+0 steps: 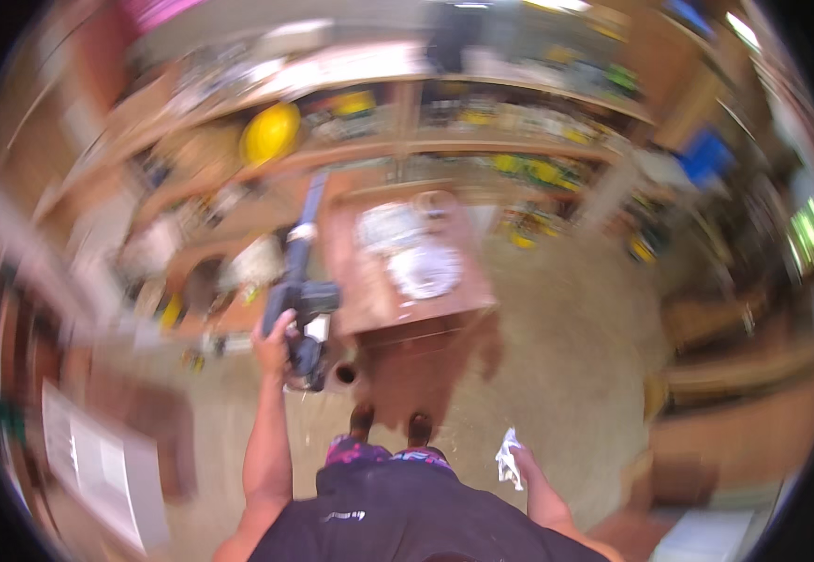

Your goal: The person retrieves a cloth and wipes the interior and exterior surfaces of a white cabinet. They then use a handheld blower to remove dust from the cabinet while continuing to wipe with the cloth.

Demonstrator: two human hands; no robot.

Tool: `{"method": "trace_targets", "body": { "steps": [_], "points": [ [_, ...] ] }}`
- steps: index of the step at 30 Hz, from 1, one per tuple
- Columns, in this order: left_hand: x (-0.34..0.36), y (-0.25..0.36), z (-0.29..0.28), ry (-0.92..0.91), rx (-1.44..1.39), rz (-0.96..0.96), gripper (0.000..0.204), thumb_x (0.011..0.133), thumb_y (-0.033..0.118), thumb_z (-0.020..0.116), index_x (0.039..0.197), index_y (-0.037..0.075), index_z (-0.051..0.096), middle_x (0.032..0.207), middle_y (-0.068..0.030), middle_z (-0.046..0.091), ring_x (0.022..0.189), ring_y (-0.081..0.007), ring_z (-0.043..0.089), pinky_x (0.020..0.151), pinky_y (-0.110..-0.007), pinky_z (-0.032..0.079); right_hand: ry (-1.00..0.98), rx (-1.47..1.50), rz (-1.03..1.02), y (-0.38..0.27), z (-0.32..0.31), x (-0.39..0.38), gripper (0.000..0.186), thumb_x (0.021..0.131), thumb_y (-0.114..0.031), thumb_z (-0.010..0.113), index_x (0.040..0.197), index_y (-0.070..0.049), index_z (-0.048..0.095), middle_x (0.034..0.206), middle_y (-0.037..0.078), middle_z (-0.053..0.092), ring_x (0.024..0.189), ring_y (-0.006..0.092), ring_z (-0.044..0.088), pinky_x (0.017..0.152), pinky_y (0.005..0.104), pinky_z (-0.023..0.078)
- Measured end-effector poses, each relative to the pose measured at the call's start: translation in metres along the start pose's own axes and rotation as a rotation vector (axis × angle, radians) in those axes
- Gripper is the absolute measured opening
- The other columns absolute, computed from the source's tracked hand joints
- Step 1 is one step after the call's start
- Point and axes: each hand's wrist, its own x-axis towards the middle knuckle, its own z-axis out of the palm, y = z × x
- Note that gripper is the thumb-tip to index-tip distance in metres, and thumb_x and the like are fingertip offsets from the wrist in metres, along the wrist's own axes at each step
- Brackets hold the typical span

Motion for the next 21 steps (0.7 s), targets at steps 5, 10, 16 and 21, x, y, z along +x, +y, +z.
{"method": "trace_targets", "body": {
  "steps": [5, 10, 16, 21],
  "points": [
    [-0.131, 0.055, -0.160, 0.080, 0.215, -0.027, 0.024, 0.076, 0.020, 0.077, 0.088, 0.002, 0.066, 0.073, -0.0008, 0.063, 0.061, -0.0077, 0.056, 0.057, -0.023, 0.045, -0.251, -0.390, 0.227, 0.005, 0.023, 0.051, 0.033, 0.091, -0.027, 0.048, 0.109, -0.001, 0.060, 0.084, 0.013, 0.063, 0.073, 0.0252, 0.061, 0.059, 0.0417, 0.050],
    [-0.278, 0.081, -0.311, 0.311, 0.334, -0.121, 0.027, 0.075, 0.021, 0.077, 0.089, 0.000, 0.067, 0.071, -0.0022, 0.064, 0.061, -0.0092, 0.057, 0.059, -0.026, 0.046, -0.711, -0.746, -0.378, -0.025, 0.118, 0.060, 0.033, 0.090, -0.035, 0.052, 0.094, -0.004, 0.061, 0.075, 0.006, 0.057, 0.066, 0.0196, 0.053, 0.055, 0.0391, 0.043],
    [-0.412, 0.096, -0.460, 0.709, 0.339, -0.172, 0.031, 0.072, 0.025, 0.076, 0.080, -0.002, 0.064, 0.063, -0.0043, 0.062, 0.057, -0.0112, 0.058, 0.056, -0.028, 0.046, -0.913, -0.800, -0.250, -0.019, 0.304, 0.061, 0.027, 0.084, -0.028, 0.059, 0.100, -0.005, 0.061, 0.078, 0.002, 0.058, 0.068, 0.0143, 0.055, 0.059, 0.0325, 0.045],
    [-0.474, 0.113, -0.594, 0.964, 0.357, -0.158, 0.028, 0.072, 0.025, 0.075, 0.075, -0.001, 0.064, 0.059, -0.0037, 0.059, 0.052, -0.0113, 0.054, 0.051, -0.029, 0.043, -0.909, -0.878, -0.238, 0.024, 0.448, -0.063, 0.026, 0.085, -0.025, 0.058, 0.101, -0.005, 0.061, 0.079, 0.002, 0.059, 0.066, 0.0137, 0.055, 0.060, 0.0307, 0.046]
  ]
}}
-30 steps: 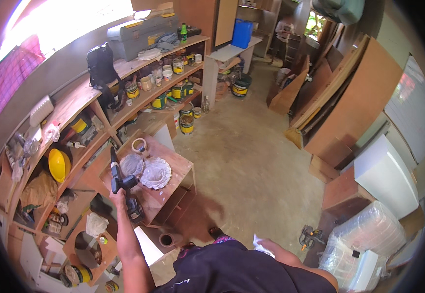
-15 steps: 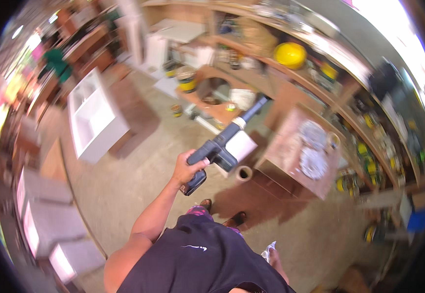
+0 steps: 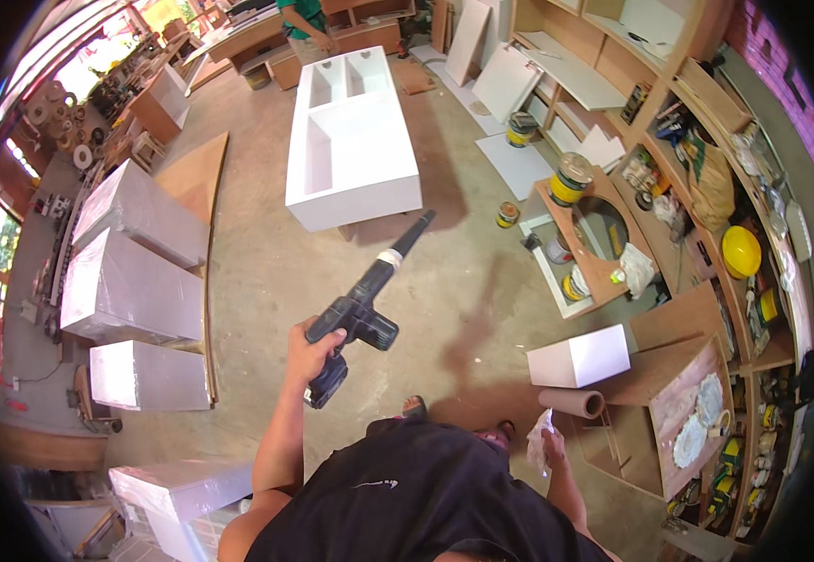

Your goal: The person retrieves a cloth and wipes the interior and exterior surfaces of a white cabinet. They then use a handheld blower to remove dust from the cabinet while continuing to wipe with the cloth.

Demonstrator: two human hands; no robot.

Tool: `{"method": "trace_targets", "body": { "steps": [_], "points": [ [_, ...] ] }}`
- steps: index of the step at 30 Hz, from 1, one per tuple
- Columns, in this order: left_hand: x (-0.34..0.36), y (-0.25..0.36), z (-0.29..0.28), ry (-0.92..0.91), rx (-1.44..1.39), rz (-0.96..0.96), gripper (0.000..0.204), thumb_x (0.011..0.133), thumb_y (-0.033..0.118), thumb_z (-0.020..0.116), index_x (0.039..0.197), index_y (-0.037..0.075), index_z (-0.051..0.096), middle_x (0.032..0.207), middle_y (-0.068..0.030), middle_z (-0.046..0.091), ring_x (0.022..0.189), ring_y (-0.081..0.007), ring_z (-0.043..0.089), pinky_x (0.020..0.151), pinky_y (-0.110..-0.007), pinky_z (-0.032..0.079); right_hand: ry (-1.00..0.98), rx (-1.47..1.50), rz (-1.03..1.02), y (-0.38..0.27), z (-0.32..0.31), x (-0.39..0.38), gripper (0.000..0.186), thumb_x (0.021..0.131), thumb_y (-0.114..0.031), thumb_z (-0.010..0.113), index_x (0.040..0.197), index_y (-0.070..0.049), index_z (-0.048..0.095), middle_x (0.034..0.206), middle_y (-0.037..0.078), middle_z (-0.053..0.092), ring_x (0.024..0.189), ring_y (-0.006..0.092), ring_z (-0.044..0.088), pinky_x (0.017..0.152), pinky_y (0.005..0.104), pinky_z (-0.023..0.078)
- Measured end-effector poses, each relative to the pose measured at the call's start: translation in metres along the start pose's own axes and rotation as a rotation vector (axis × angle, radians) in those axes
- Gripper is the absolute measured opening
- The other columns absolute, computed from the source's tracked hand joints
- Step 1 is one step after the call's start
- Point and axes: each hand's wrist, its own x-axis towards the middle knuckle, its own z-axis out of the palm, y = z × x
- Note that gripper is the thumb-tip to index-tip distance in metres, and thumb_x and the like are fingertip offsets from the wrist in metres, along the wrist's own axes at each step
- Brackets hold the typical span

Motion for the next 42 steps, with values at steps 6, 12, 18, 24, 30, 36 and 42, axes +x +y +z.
{"method": "trace_targets", "body": {
  "steps": [6, 12, 18, 24, 30, 36, 42],
  "points": [
    [0.113, 0.037, -0.066, 0.194, 0.219, -0.033, 0.029, 0.069, 0.027, 0.073, 0.072, -0.001, 0.064, 0.057, -0.0048, 0.057, 0.051, -0.0127, 0.053, 0.050, -0.030, 0.042, -0.119, -0.370, 0.078, -0.060, 0.111, 0.028, 0.031, 0.082, -0.024, 0.060, 0.104, -0.004, 0.063, 0.086, 0.006, 0.064, 0.073, 0.0189, 0.062, 0.066, 0.0349, 0.051],
    [0.229, 0.090, -0.058, 0.155, 0.379, -0.122, 0.037, 0.069, 0.030, 0.071, 0.085, -0.003, 0.070, 0.068, -0.0132, 0.067, 0.063, -0.0219, 0.064, 0.062, -0.035, 0.048, -0.141, -0.411, 0.281, -0.020, 0.092, 0.182, 0.039, 0.081, -0.026, 0.061, 0.111, -0.001, 0.064, 0.096, 0.012, 0.067, 0.092, 0.0261, 0.066, 0.079, 0.0394, 0.052],
    [0.367, 0.127, -0.023, 0.163, 0.644, -0.111, 0.039, 0.069, 0.034, 0.070, 0.089, 0.000, 0.071, 0.072, -0.0169, 0.068, 0.070, -0.0296, 0.067, 0.069, -0.040, 0.051, -0.352, -0.758, -0.063, -0.136, 0.109, 0.347, 0.039, 0.081, -0.031, 0.064, 0.109, -0.004, 0.066, 0.098, 0.016, 0.067, 0.095, 0.0283, 0.063, 0.083, 0.0426, 0.050],
    [0.463, 0.152, -0.005, 0.102, 0.564, -0.117, 0.040, 0.068, 0.031, 0.071, 0.093, 0.000, 0.072, 0.075, -0.0192, 0.068, 0.071, -0.0310, 0.067, 0.072, -0.040, 0.053, -0.098, -0.375, -0.187, -0.439, 0.268, 0.445, 0.042, 0.083, -0.021, 0.059, 0.117, 0.004, 0.059, 0.095, 0.015, 0.066, 0.076, 0.0246, 0.064, 0.066, 0.0391, 0.053],
    [0.505, 0.154, 0.000, 0.111, 0.548, -0.245, 0.041, 0.071, 0.033, 0.070, 0.091, -0.003, 0.071, 0.079, -0.0223, 0.069, 0.077, -0.0337, 0.068, 0.074, -0.040, 0.053, -0.203, -0.282, -0.324, -0.546, 0.322, 0.475, 0.037, 0.084, -0.018, 0.056, 0.116, 0.000, 0.058, 0.089, 0.011, 0.066, 0.070, 0.0206, 0.064, 0.063, 0.0385, 0.053],
    [0.550, 0.103, 0.000, 0.383, 0.702, -0.384, 0.048, 0.076, 0.040, 0.070, 0.089, -0.006, 0.067, 0.086, -0.0257, 0.068, 0.085, -0.0403, 0.068, 0.078, -0.045, 0.053, -0.334, -0.654, 0.124, -0.468, 0.312, 0.475, 0.030, 0.089, -0.028, 0.058, 0.106, -0.003, 0.063, 0.090, 0.009, 0.063, 0.080, 0.0211, 0.061, 0.072, 0.0378, 0.051],
    [0.568, 0.093, -0.019, 0.251, 0.750, -0.437, 0.044, 0.075, 0.036, 0.070, 0.088, -0.006, 0.068, 0.085, -0.0259, 0.068, 0.083, -0.0405, 0.067, 0.077, -0.045, 0.052, -0.482, -1.038, 0.092, -0.394, 0.250, 0.492, 0.029, 0.089, -0.030, 0.057, 0.099, -0.003, 0.065, 0.086, 0.009, 0.063, 0.085, 0.0226, 0.061, 0.077, 0.0383, 0.050]
  ]
}}
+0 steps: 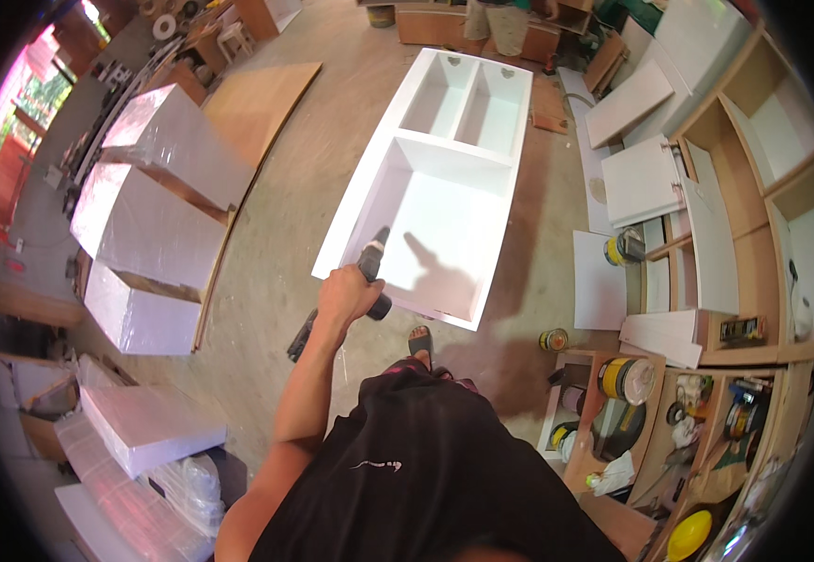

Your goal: The person retrieves a cloth and wipes the interior and exterior surfaces of a white cabinet. They then use a handheld blower to remove dust from the cabinet while continuing to wipe with the cloth.

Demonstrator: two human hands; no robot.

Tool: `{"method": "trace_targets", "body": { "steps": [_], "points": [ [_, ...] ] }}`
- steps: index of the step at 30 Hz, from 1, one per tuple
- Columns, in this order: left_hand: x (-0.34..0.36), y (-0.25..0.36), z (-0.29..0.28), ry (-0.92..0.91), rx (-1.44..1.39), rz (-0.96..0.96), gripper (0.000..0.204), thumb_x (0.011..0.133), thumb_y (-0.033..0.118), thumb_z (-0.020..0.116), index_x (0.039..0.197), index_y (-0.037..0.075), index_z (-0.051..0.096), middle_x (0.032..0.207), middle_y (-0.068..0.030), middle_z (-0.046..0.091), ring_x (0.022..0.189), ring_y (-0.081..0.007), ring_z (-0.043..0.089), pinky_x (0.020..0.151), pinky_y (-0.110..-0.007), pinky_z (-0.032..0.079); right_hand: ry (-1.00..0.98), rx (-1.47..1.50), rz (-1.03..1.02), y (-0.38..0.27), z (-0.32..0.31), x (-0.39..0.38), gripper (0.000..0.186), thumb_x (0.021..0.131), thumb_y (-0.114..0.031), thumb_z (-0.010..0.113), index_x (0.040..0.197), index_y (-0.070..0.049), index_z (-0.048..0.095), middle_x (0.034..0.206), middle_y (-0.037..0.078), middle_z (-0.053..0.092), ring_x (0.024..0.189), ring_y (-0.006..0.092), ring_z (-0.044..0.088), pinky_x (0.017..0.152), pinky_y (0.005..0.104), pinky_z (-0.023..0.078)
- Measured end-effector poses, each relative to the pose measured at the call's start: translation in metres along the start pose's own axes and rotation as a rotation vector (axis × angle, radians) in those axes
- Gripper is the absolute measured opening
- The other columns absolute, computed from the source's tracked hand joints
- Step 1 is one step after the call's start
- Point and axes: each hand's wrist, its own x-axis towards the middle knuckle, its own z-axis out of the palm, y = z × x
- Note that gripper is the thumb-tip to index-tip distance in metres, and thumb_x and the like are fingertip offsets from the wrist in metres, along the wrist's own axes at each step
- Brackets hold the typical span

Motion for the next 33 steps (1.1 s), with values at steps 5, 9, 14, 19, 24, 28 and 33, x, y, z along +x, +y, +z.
{"method": "trace_targets", "body": {
  "steps": [5, 9, 14, 19, 24, 28, 33],
  "points": [
    [-0.013, -0.023, -0.042, -0.206, -0.301, 0.015, 0.036, 0.073, 0.028, 0.071, 0.090, -0.004, 0.070, 0.077, -0.0196, 0.069, 0.072, -0.0314, 0.067, 0.070, -0.041, 0.052, 0.076, 0.281, 0.189, -0.081, -0.027, 0.013, 0.027, 0.089, -0.027, 0.057, 0.098, -0.003, 0.064, 0.087, 0.009, 0.061, 0.088, 0.0215, 0.060, 0.078, 0.0373, 0.049],
    [-0.004, -0.048, -0.068, -0.299, -0.560, -0.073, 0.032, 0.073, 0.021, 0.072, 0.093, -0.004, 0.070, 0.073, -0.0137, 0.068, 0.067, -0.0217, 0.063, 0.067, -0.035, 0.050, 0.375, 0.504, -0.153, -0.182, -0.060, 0.065, 0.031, 0.087, -0.025, 0.055, 0.108, -0.002, 0.059, 0.092, 0.010, 0.061, 0.082, 0.0210, 0.058, 0.075, 0.0354, 0.049],
    [0.040, -0.081, -0.084, -0.332, -0.464, 0.069, 0.031, 0.072, 0.018, 0.074, 0.092, -0.004, 0.069, 0.072, -0.0125, 0.066, 0.068, -0.0190, 0.061, 0.068, -0.034, 0.048, 0.517, 0.015, -0.634, -0.397, -0.063, 0.067, 0.046, 0.081, -0.015, 0.060, 0.123, 0.003, 0.055, 0.112, 0.018, 0.063, 0.106, 0.0277, 0.060, 0.092, 0.0364, 0.045],
    [0.088, -0.109, -0.115, -0.393, -0.551, 0.082, 0.031, 0.068, 0.021, 0.077, 0.083, -0.004, 0.066, 0.066, -0.0105, 0.061, 0.062, -0.0181, 0.056, 0.064, -0.034, 0.046, 0.538, -0.800, -0.961, -0.524, -0.035, 0.114, 0.049, 0.067, -0.024, 0.072, 0.113, -0.011, 0.062, 0.120, 0.014, 0.058, 0.112, 0.0344, 0.052, 0.097, 0.0480, 0.041],
    [0.116, -0.125, -0.119, -0.533, -0.411, 0.093, 0.035, 0.065, 0.027, 0.079, 0.076, -0.002, 0.062, 0.060, -0.0145, 0.056, 0.057, -0.0268, 0.056, 0.059, -0.037, 0.044, 0.111, -1.412, -0.738, -0.562, -0.016, 0.187, 0.040, 0.066, -0.024, 0.072, 0.104, -0.011, 0.068, 0.112, 0.011, 0.059, 0.113, 0.0312, 0.048, 0.090, 0.0453, 0.040],
    [0.118, -0.118, -0.105, -0.559, -0.374, 0.106, 0.038, 0.060, 0.029, 0.080, 0.073, 0.000, 0.060, 0.058, -0.0128, 0.052, 0.055, -0.0284, 0.051, 0.055, -0.038, 0.039, -0.109, -1.722, -0.742, -0.566, -0.008, 0.250, 0.029, 0.067, -0.025, 0.070, 0.094, -0.012, 0.072, 0.105, 0.011, 0.061, 0.111, 0.0287, 0.048, 0.087, 0.0462, 0.039],
    [0.101, -0.088, -0.068, -0.409, -0.404, -0.059, 0.038, 0.059, 0.029, 0.081, 0.070, 0.001, 0.056, 0.055, -0.0117, 0.048, 0.050, -0.0322, 0.046, 0.050, -0.036, 0.037, -0.528, -1.900, -0.212, -0.516, 0.030, 0.283, 0.057, 0.080, -0.052, 0.054, 0.119, -0.012, 0.067, 0.135, 0.013, 0.055, 0.130, 0.0347, 0.044, 0.107, 0.0579, 0.026]
  ]
}}
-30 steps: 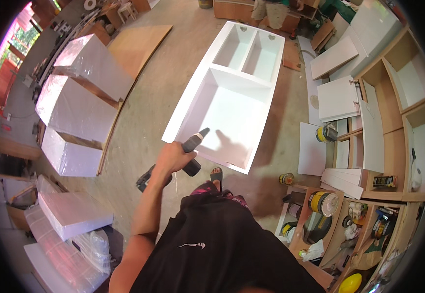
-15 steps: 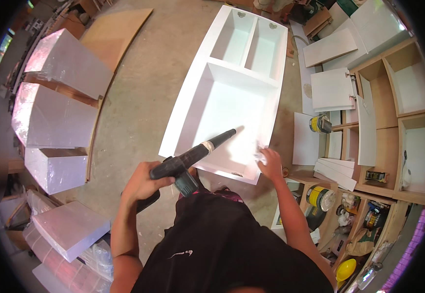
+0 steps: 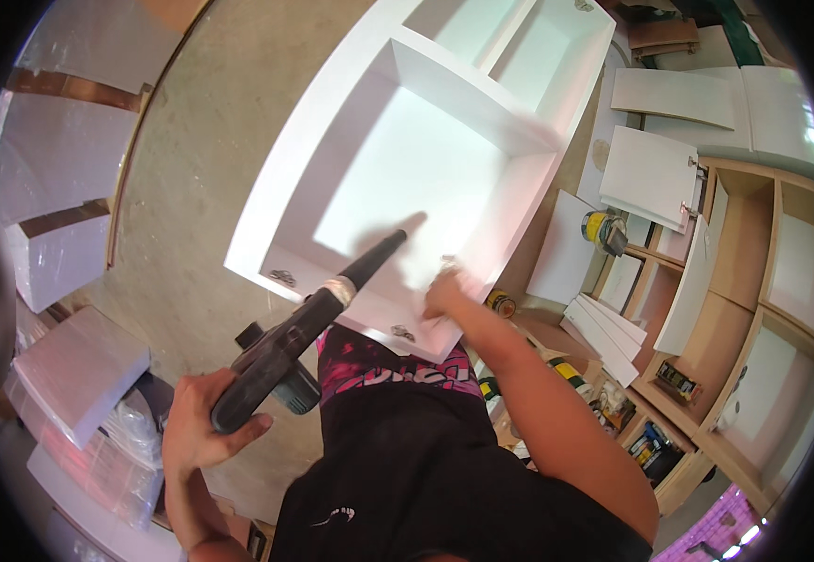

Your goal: The person retrieves a cloth and wipes the interior and exterior surfaces of a white cabinet. They then use a handheld blower to remove dust from the cabinet while continuing to wipe with the cloth.

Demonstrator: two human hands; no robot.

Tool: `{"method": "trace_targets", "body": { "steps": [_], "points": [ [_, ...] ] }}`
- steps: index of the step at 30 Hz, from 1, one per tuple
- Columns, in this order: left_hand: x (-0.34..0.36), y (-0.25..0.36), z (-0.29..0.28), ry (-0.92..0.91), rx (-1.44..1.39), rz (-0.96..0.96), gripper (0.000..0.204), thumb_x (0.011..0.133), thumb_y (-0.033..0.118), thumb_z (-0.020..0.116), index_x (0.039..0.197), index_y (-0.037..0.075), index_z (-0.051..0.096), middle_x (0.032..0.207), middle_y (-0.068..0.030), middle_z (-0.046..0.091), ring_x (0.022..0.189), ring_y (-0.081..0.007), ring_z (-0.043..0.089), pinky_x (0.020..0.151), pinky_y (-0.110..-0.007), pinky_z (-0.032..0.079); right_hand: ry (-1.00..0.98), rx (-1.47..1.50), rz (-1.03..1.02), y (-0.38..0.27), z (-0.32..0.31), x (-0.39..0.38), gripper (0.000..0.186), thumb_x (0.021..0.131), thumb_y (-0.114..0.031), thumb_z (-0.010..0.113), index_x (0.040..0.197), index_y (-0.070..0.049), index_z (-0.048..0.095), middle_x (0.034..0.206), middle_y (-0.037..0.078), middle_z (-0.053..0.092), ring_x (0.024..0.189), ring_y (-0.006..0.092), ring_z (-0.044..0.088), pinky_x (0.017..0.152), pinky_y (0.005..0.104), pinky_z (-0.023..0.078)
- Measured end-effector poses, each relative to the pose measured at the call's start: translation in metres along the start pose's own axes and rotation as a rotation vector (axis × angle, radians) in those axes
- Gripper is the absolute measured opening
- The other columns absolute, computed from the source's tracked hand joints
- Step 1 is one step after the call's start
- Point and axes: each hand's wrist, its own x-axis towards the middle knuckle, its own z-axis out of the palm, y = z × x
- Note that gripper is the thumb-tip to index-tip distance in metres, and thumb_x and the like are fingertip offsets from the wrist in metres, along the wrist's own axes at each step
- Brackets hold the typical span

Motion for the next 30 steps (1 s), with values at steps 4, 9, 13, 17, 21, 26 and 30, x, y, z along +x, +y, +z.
{"method": "trace_targets", "body": {
  "steps": [4, 9, 13, 17, 21, 26, 30],
  "points": [
    [-0.005, -0.007, 0.046, 0.055, -0.279, -0.171, 0.040, 0.058, 0.028, 0.082, 0.068, 0.001, 0.055, 0.054, -0.0088, 0.045, 0.049, -0.0210, 0.042, 0.050, -0.033, 0.036, 0.057, -0.003, -0.172, -0.019, 0.052, 0.050, 0.069, 0.087, -0.059, 0.040, 0.131, -0.010, 0.059, 0.141, 0.014, 0.051, 0.134, 0.0384, 0.040, 0.107, 0.0655, 0.022],
    [-0.012, -0.023, 0.078, 0.033, -0.459, -0.161, 0.038, 0.057, 0.028, 0.081, 0.071, 0.000, 0.059, 0.056, -0.0073, 0.049, 0.049, -0.0201, 0.046, 0.050, -0.032, 0.037, 0.073, -0.252, -0.111, 0.164, -0.022, 0.078, 0.060, 0.083, -0.056, 0.054, 0.129, -0.018, 0.061, 0.141, 0.010, 0.051, 0.135, 0.0379, 0.039, 0.104, 0.0723, 0.020],
    [-0.006, -0.036, 0.081, -0.028, -0.458, -0.144, 0.036, 0.056, 0.027, 0.082, 0.070, 0.001, 0.061, 0.058, -0.0075, 0.052, 0.049, -0.0220, 0.049, 0.050, -0.032, 0.038, 0.043, -0.264, 0.211, 0.325, -0.099, 0.058, 0.058, 0.091, -0.050, 0.045, 0.138, -0.016, 0.051, 0.149, 0.011, 0.040, 0.139, 0.0349, 0.031, 0.108, 0.0645, 0.022],
    [-0.009, -0.036, 0.085, -0.017, -0.401, -0.148, 0.037, 0.053, 0.027, 0.081, 0.071, 0.002, 0.061, 0.060, -0.0087, 0.053, 0.050, -0.0248, 0.051, 0.050, -0.033, 0.039, 0.128, -0.274, 0.355, 0.199, -0.068, 0.061, 0.063, 0.085, -0.041, 0.051, 0.137, -0.005, 0.050, 0.146, 0.020, 0.040, 0.138, 0.0392, 0.031, 0.108, 0.0643, 0.022],
    [-0.012, -0.033, 0.082, -0.050, -0.412, -0.094, 0.037, 0.052, 0.028, 0.081, 0.070, 0.002, 0.061, 0.060, -0.0095, 0.055, 0.051, -0.0260, 0.054, 0.051, -0.033, 0.040, -0.040, -0.084, -0.167, 0.121, -0.040, 0.025, 0.065, 0.082, -0.048, 0.050, 0.138, -0.016, 0.052, 0.148, 0.015, 0.039, 0.138, 0.0358, 0.032, 0.110, 0.0606, 0.022],
    [-0.002, -0.012, 0.094, -0.029, -0.408, -0.102, 0.036, 0.051, 0.026, 0.080, 0.071, 0.002, 0.062, 0.060, -0.0095, 0.055, 0.052, -0.0272, 0.056, 0.051, -0.033, 0.041, 0.147, -0.289, 0.115, 0.264, -0.093, 0.055, 0.059, 0.085, -0.049, 0.049, 0.137, -0.022, 0.053, 0.143, 0.007, 0.047, 0.133, 0.0295, 0.039, 0.108, 0.0514, 0.029],
    [0.006, 0.025, 0.108, 0.038, -0.479, -0.197, 0.034, 0.052, 0.025, 0.080, 0.073, 0.003, 0.064, 0.062, -0.0095, 0.058, 0.053, -0.0278, 0.057, 0.051, -0.032, 0.042, 0.114, -0.299, 0.159, 0.294, -0.121, 0.056, 0.060, 0.087, -0.049, 0.045, 0.137, -0.018, 0.051, 0.145, 0.012, 0.044, 0.134, 0.0317, 0.038, 0.110, 0.0508, 0.027]
  ]
}}
